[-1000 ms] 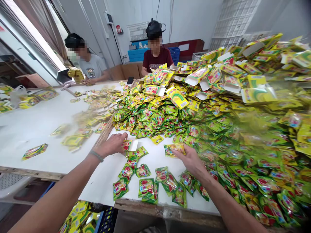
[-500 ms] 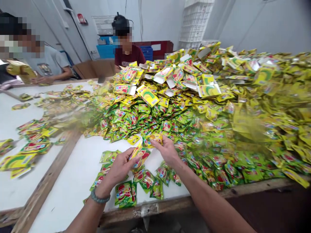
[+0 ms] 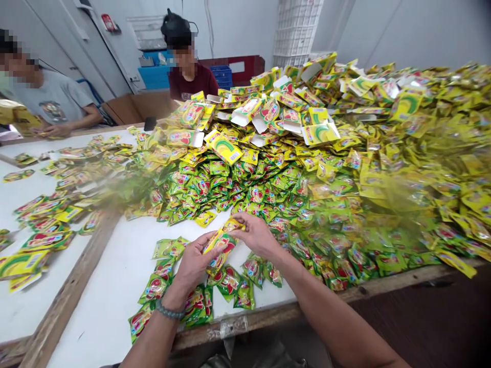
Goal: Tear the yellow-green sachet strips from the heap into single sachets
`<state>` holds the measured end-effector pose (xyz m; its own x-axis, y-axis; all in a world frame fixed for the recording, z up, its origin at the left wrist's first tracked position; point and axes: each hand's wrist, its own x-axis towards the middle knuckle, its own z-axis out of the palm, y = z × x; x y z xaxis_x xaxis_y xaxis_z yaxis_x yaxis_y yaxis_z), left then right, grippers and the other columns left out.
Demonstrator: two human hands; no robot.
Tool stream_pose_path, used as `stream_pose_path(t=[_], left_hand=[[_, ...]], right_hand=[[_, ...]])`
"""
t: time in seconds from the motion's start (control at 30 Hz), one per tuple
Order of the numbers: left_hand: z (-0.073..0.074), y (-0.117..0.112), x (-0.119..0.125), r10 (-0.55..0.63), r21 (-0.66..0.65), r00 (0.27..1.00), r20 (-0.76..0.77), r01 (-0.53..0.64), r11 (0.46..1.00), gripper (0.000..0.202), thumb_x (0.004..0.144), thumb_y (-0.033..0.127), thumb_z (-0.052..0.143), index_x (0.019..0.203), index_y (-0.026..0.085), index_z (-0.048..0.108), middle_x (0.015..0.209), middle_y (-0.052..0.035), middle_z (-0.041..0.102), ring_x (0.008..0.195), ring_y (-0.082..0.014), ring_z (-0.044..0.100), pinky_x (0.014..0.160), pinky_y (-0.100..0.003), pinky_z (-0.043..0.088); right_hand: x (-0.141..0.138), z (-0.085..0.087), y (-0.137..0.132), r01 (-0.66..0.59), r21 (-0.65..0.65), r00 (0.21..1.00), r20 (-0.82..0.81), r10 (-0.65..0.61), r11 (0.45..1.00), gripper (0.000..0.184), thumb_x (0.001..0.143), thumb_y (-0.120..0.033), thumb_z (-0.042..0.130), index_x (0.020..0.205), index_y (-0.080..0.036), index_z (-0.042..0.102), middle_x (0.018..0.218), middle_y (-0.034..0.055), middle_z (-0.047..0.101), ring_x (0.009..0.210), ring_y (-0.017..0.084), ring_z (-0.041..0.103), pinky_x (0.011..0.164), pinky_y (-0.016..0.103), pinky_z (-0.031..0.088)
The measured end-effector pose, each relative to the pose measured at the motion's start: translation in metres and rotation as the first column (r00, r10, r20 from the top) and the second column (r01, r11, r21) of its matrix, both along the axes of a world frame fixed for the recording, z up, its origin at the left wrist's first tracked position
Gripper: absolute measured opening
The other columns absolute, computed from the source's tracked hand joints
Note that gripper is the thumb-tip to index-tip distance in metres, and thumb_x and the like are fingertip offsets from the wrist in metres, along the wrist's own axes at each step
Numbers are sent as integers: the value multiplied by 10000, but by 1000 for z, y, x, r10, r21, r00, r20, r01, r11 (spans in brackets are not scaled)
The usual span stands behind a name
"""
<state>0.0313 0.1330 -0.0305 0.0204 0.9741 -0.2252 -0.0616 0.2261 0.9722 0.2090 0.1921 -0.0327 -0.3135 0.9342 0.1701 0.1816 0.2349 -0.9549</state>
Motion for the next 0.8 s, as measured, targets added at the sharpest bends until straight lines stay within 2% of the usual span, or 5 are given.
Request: stream_pose_path(t=[0.2,0.4,0.63,0.73,0.8], left_hand=[[-1,0,3,150,-52,979,140,-144,988,533,573,327,842,1059,173,685,970,-66,745,776,-195,688,707,-283,542],[3,-1,0,122,-14,987,103,-121,993,450,620,329,810,1023,163,700,997,-74,738,817,-201,684,742,-287,531],[-1,-13,-1,6,-55,997,72,-2,999,365,661,343,772,976,169,716,926,-67,744,746,-188,678,693,-276,520],[19,-8,-35,114,-117,993,-17,-115,986,393,565,354,819,886,148,727,764,-65,744,555,-171,640,534,-261,496],[53,7,-80,290,-15,947,-139,-295,955,416,484,361,844,810,128,733,660,-72,726,465,-163,597,434,-242,442]], right_hand=[[-6,7,-9,104,134,989,95,-117,985,143,797,-354,671,725,-241,721,771,49,644,919,233,519,822,366,398],[-11,11,-17,-81,75,986,149,69,994,198,861,-363,586,802,-261,745,983,56,679,1148,275,499,980,449,291],[-17,7,-24,-280,-141,960,-41,277,949,229,848,-422,574,926,-228,667,761,12,680,821,206,619,765,334,454],[-17,6,-24,-162,-130,985,-87,151,978,297,827,-362,611,1093,-232,591,902,35,703,936,211,619,819,338,448],[-15,6,-21,-55,-89,997,-66,50,995,280,821,-343,613,1071,-219,589,979,62,696,1008,222,605,868,356,434]])
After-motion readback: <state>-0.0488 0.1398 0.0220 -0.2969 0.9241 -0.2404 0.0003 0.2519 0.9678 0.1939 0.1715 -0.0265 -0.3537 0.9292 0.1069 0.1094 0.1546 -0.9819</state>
